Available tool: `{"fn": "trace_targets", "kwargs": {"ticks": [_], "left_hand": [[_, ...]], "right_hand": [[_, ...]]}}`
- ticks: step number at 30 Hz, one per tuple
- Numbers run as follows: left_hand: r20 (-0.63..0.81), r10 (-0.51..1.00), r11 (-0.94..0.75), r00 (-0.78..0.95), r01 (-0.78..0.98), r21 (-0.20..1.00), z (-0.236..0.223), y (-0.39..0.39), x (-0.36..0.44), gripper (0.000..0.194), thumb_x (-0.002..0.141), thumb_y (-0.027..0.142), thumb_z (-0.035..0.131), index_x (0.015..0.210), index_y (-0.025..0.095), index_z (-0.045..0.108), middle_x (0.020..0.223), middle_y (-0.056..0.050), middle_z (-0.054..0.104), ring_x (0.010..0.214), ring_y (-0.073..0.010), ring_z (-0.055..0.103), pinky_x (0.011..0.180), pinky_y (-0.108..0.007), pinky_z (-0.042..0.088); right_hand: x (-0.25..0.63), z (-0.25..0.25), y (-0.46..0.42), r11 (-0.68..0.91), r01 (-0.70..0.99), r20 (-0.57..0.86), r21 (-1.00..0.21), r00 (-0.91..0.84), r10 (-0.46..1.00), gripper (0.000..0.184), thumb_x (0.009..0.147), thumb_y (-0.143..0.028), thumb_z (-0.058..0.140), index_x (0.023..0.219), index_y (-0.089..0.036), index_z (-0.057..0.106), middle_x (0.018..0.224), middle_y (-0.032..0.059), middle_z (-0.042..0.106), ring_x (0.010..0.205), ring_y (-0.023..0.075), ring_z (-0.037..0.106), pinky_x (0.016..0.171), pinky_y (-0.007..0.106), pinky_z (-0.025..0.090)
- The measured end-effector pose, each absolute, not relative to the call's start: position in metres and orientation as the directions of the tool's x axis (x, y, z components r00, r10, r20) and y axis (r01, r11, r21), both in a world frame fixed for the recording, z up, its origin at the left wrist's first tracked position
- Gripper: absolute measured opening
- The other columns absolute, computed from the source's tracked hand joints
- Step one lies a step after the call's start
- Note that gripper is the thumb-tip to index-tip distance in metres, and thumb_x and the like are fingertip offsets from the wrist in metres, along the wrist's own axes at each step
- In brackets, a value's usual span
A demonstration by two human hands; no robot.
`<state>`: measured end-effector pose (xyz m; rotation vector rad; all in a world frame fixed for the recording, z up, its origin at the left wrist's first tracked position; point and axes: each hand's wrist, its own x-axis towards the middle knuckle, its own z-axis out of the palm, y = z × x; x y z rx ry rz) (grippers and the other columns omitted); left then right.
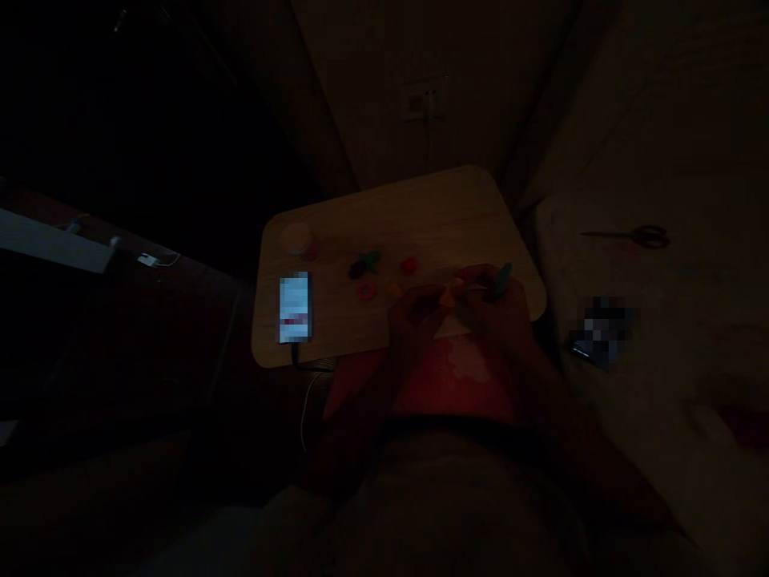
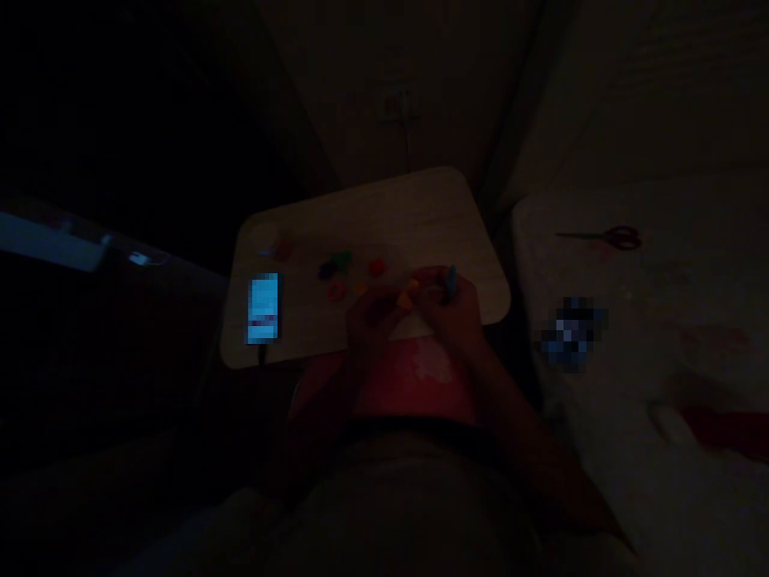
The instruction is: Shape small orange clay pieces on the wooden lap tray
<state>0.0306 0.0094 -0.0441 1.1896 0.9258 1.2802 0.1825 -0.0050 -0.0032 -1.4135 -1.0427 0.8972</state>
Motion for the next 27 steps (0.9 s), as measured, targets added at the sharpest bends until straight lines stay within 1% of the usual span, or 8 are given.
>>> {"fn": "trace_targets", "kwargs": {"ticks": [2, 4, 6, 12, 15, 21, 24, 27], "left_hand": [[0.057, 0.995, -0.039, 0.08, -0.208, 0.977, -0.04, 0.01, 0.032, 0.042, 0.071, 0.049, 0.096, 0.094, 0.019, 0.077, 0.093, -0.005, 0.081, 0.085, -0.0173, 0.078, 0.079, -0.029, 0.066], [0.003, 0.999, 0.006, 0.045, -0.195, 0.981, -0.036, 0.01, 0.034, 0.042, 0.07, 0.05, 0.097, 0.089, 0.018, 0.075, 0.087, -0.003, 0.079, 0.079, -0.0147, 0.076, 0.074, -0.027, 0.064], [-0.029, 1.0, 0.03, 0.011, -0.195, 0.98, -0.033, 0.01, 0.035, 0.043, 0.07, 0.049, 0.097, 0.088, 0.018, 0.073, 0.086, -0.003, 0.078, 0.076, -0.0132, 0.074, 0.072, -0.025, 0.062], [0.011, 1.0, -0.017, -0.022, -0.243, 0.97, -0.031, 0.008, 0.035, 0.052, 0.067, 0.048, 0.099, 0.095, 0.02, 0.066, 0.09, -0.002, 0.077, 0.081, -0.0143, 0.075, 0.074, -0.026, 0.062], [0.014, 1.0, -0.018, -0.019, -0.229, 0.973, -0.031, 0.007, 0.034, 0.049, 0.07, 0.049, 0.098, 0.094, 0.02, 0.066, 0.09, -0.003, 0.077, 0.083, -0.0158, 0.076, 0.076, -0.029, 0.062], [-0.033, 0.999, 0.027, -0.03, -0.19, 0.982, -0.028, 0.004, 0.033, 0.046, 0.067, 0.05, 0.099, 0.089, 0.019, 0.073, 0.09, -0.005, 0.079, 0.083, -0.0174, 0.076, 0.078, -0.031, 0.064], [-0.054, 0.998, 0.052, -0.009, -0.169, 0.984, -0.028, 0.004, 0.033, 0.041, 0.069, 0.05, 0.097, 0.085, 0.018, 0.077, 0.088, -0.005, 0.08, 0.081, -0.0169, 0.076, 0.078, -0.03, 0.064], [-0.08, 0.997, 0.08, 0.009, -0.187, 0.979, -0.03, 0.005, 0.033, 0.04, 0.069, 0.05, 0.097, 0.086, 0.018, 0.079, 0.09, -0.006, 0.082, 0.083, -0.0177, 0.077, 0.081, -0.031, 0.065]], "right_hand": [[0.181, -0.002, -0.006, 0.002, 0.138, 0.046, -0.99, 0.319, 0.947, 0.025, 0.079, -0.044, 0.083, 0.093, -0.024, 0.074, 0.09, 0.0055, 0.077, 0.061, 0.015, 0.06, 0.049, 0.027, 0.045], [0.179, 0.0, -0.007, 0.015, 0.158, 0.063, -0.987, 0.302, 0.951, 0.023, 0.08, -0.042, 0.081, 0.094, -0.024, 0.074, 0.088, 0.0041, 0.076, 0.053, 0.0114, 0.05, 0.044, 0.026, 0.036], [0.178, 0.001, -0.008, 0.04, 0.167, 0.086, -0.985, 0.282, 0.956, 0.022, 0.081, -0.04, 0.08, 0.095, -0.024, 0.074, 0.088, 0.0034, 0.075, 0.05, 0.0092, 0.042, 0.043, 0.026, 0.031], [0.174, 0.003, -0.011, 0.064, 0.15, 0.103, -0.987, 0.27, 0.957, 0.024, 0.079, -0.035, 0.079, 0.099, -0.023, 0.073, 0.095, 0.0041, 0.076, 0.051, 0.0076, 0.037, 0.045, 0.025, 0.027], [0.173, 0.002, -0.012, 0.073, 0.125, 0.104, -0.989, 0.259, 0.96, 0.025, 0.077, -0.032, 0.079, 0.099, -0.023, 0.073, 0.097, 0.0043, 0.076, 0.052, 0.0076, 0.038, 0.045, 0.024, 0.028], [0.175, 0.0, -0.01, 0.083, 0.128, 0.113, -0.988, 0.244, 0.963, 0.023, 0.075, -0.027, 0.079, 0.097, -0.022, 0.073, 0.093, 0.0035, 0.075, 0.053, 0.0084, 0.042, 0.046, 0.024, 0.029], [0.176, -0.002, -0.01, 0.065, 0.121, 0.092, -0.991, 0.241, 0.966, 0.023, 0.075, -0.027, 0.079, 0.097, -0.022, 0.073, 0.092, 0.004, 0.075, 0.059, 0.0109, 0.052, 0.048, 0.024, 0.034], [0.178, -0.004, -0.009, 0.053, 0.117, 0.08, -0.992, 0.245, 0.966, 0.024, 0.075, -0.029, 0.079, 0.098, -0.022, 0.073, 0.093, 0.0052, 0.077, 0.065, 0.0137, 0.059, 0.05, 0.025, 0.039]]}}
